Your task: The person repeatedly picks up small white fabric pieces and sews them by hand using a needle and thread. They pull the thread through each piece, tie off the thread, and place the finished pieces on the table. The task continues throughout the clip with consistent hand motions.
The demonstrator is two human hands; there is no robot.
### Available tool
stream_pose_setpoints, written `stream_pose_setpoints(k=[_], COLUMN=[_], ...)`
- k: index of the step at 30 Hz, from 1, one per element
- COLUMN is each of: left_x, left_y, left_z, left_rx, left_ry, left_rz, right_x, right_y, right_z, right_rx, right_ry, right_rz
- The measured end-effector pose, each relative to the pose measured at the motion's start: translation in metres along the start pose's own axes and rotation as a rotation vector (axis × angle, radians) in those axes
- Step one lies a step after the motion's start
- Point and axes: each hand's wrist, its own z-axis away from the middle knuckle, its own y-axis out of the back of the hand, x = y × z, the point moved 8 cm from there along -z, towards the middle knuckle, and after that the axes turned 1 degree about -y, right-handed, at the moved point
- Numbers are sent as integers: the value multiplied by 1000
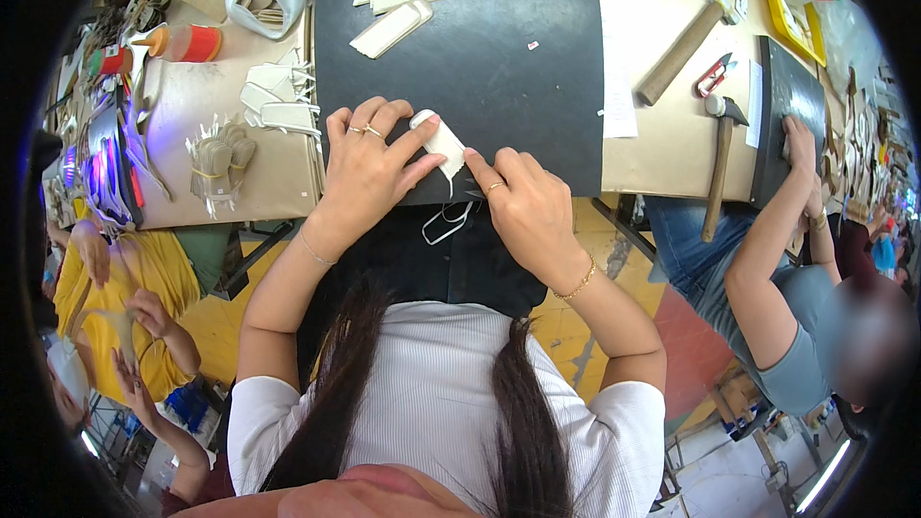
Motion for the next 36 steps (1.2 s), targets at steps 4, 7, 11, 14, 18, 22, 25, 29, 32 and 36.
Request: stream_pose_setpoints(k=[4, 7, 11, 14, 18, 22, 25, 29, 32, 36], left_x=[1, 2, 2, 1, -1, -9, -13, -13, -10, -9], left_y=[1, 2, 3, 2, 0, -3, -9, -14, -12, -9], left_z=[-2, -3, -6, -7, -9, -8, -5, -2, -1, 0], left_rx=[-11, -14, -36, -61, -85, -78, -122, -171, -174, -137], left_ry=[4, 6, 18, 69, 109, 213, 291, 357, 345, 364], left_rz=[-4, -6, 3, 32, 81, 223, 294, 298, 268, 273], right_x=[2, 2, -2, -12, -11, 13, 37, 39, 28, 25], right_y=[1, 1, 0, -2, 2, 21, 22, 30, 33, 26], right_z=[7, 6, 5, 7, 4, -6, 1, 8, 5, 11], right_rx=[-6, -13, -58, -105, -124, -2, -78, -2, 31, -73], right_ry=[-3, 14, 59, 91, 64, -73, -395, -502, -387, -437], right_rz=[10, -12, 64, 167, 149, 29, -104, -313, -303, -390])
